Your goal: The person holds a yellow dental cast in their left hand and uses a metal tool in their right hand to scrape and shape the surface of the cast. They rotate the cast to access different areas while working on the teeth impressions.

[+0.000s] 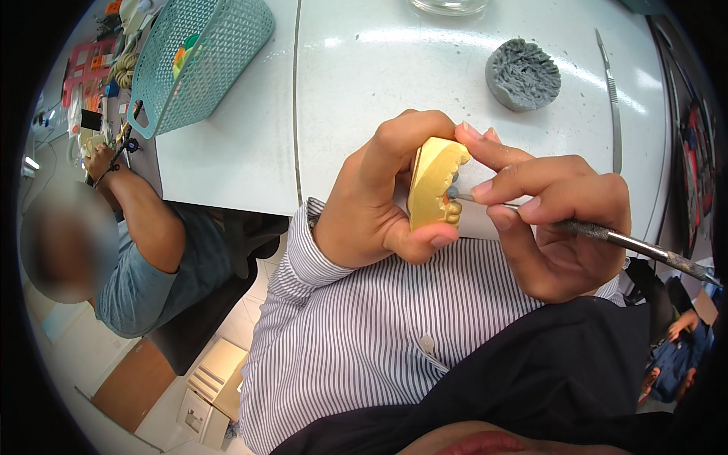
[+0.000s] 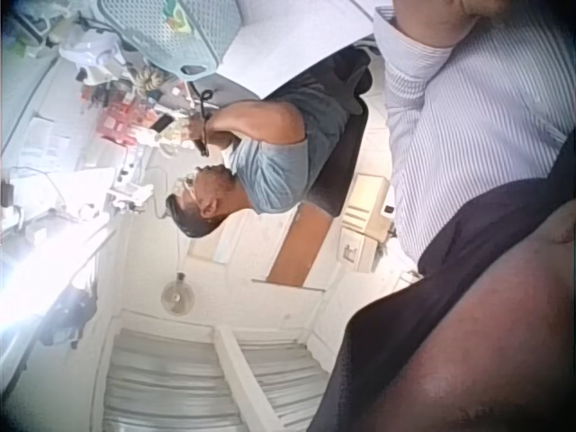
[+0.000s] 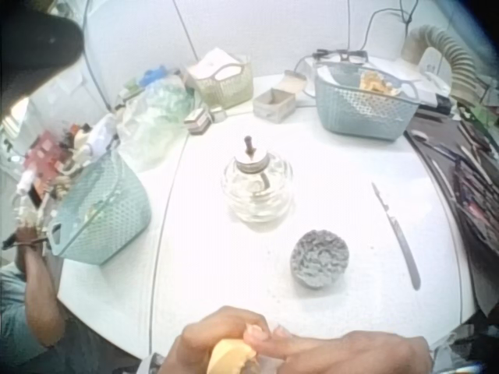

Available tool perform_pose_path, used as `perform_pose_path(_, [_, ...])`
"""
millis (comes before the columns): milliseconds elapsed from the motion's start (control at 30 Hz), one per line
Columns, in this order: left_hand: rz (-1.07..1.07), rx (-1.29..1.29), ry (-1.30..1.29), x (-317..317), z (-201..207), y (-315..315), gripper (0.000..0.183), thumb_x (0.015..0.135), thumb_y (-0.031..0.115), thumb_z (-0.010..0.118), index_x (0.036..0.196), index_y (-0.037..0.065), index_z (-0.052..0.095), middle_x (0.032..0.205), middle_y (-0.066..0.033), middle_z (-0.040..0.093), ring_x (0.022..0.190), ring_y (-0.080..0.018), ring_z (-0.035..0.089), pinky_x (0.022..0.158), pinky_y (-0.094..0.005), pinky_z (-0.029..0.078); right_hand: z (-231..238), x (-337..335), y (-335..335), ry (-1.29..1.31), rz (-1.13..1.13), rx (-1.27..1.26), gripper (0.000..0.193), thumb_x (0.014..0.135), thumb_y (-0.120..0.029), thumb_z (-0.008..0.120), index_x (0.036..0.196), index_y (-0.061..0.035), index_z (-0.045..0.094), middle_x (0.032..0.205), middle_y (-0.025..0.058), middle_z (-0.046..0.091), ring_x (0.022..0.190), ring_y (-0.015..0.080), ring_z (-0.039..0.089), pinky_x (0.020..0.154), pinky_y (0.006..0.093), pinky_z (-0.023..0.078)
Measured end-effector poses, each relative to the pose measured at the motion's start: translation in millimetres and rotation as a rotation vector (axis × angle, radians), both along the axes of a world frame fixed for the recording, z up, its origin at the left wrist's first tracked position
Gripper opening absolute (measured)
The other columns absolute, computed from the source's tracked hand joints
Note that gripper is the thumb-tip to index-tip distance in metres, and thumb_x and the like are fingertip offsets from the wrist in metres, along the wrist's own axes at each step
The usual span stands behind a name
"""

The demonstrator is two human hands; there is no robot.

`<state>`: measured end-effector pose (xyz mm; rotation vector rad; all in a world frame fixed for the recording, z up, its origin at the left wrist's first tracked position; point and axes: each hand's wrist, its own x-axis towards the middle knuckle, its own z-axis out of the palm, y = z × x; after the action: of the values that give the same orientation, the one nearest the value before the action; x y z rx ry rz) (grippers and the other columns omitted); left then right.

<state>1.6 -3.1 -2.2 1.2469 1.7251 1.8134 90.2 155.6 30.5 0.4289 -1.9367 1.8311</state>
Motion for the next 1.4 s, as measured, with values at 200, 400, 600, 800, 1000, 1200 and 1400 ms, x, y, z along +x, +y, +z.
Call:
perform_pose_path(200, [-0.001,0.004,0.001,-2,-4,3,0.074,0.064,0.051,0.07,0.114,0.007,0.037,0.091,-0.0097,0.049,0.074,-0.0168,0.053,0.062,-0.0268,0.045,-1,-1,6,-0.009,0.032,0.021,0.028,0.073,0.014,0.053,0.091,-0.0014,0.038,0.085,0.0172,0.056,0.095,0.0388,0.055,0.089,0.0449,0.042])
perform_pose_path(400, [-0.025,-0.071,-0.011,-7,3,3,0.073,0.066,0.047,0.069,0.113,0.004,0.035,0.094,-0.0131,0.05,0.079,-0.0177,0.054,0.067,-0.0277,0.047,-8,-4,12,-0.066,-0.15,-0.269,0.02,0.076,0.004,0.053,0.085,-0.0061,0.038,0.083,0.0135,0.053,0.064,0.0184,0.057,0.063,0.0242,0.048])
perform_pose_path(600, [-0.066,-0.111,-0.098,-6,8,4,0.071,0.072,0.047,0.064,0.113,0.001,0.031,0.096,-0.0206,0.051,0.083,-0.0198,0.054,0.07,-0.0275,0.045,-9,-4,12,-0.17,-0.081,-0.576,0.018,0.076,0.001,0.052,0.085,-0.0057,0.038,0.082,0.0118,0.049,0.054,0.0098,0.051,0.054,0.0187,0.048])
perform_pose_path(800, [-0.035,-0.021,-0.086,-6,-4,7,0.073,0.063,0.047,0.072,0.112,0.005,0.037,0.095,-0.0104,0.052,0.073,-0.0159,0.057,0.064,-0.0263,0.049,-4,-6,7,-0.163,-0.041,-0.387,0.017,0.079,0.0,0.055,0.089,-0.003,0.042,0.083,0.0132,0.052,0.069,0.0186,0.06,0.066,0.0273,0.052])
perform_pose_path(1000, [-0.024,-0.004,-0.059,-6,-1,7,0.073,0.063,0.047,0.073,0.112,0.004,0.039,0.096,-0.0098,0.051,0.075,-0.0157,0.057,0.064,-0.0257,0.047,-4,-6,17,0.023,-0.026,0.079,0.025,0.073,0.009,0.059,0.092,-0.002,0.046,0.084,0.015,0.057,0.089,0.0332,0.059,0.082,0.041,0.048])
perform_pose_path(1200, [-0.015,0.043,0.028,-8,-3,11,0.073,0.063,0.049,0.072,0.111,0.005,0.041,0.095,-0.0097,0.051,0.075,-0.0159,0.056,0.062,-0.025,0.047,0,-2,17,-0.012,-0.033,0.167,0.027,0.069,0.011,0.061,0.089,-0.0017,0.048,0.083,0.0144,0.058,0.091,0.0364,0.058,0.082,0.0423,0.049])
perform_pose_path(1400, [-0.008,0.05,0.042,-8,-4,12,0.073,0.063,0.051,0.071,0.111,0.005,0.042,0.092,-0.0092,0.052,0.074,-0.0154,0.056,0.06,-0.0237,0.047,-2,-4,15,0.033,-0.078,0.185,0.027,0.068,0.011,0.062,0.088,-0.0018,0.049,0.083,0.0136,0.058,0.089,0.0363,0.059,0.078,0.0399,0.051])
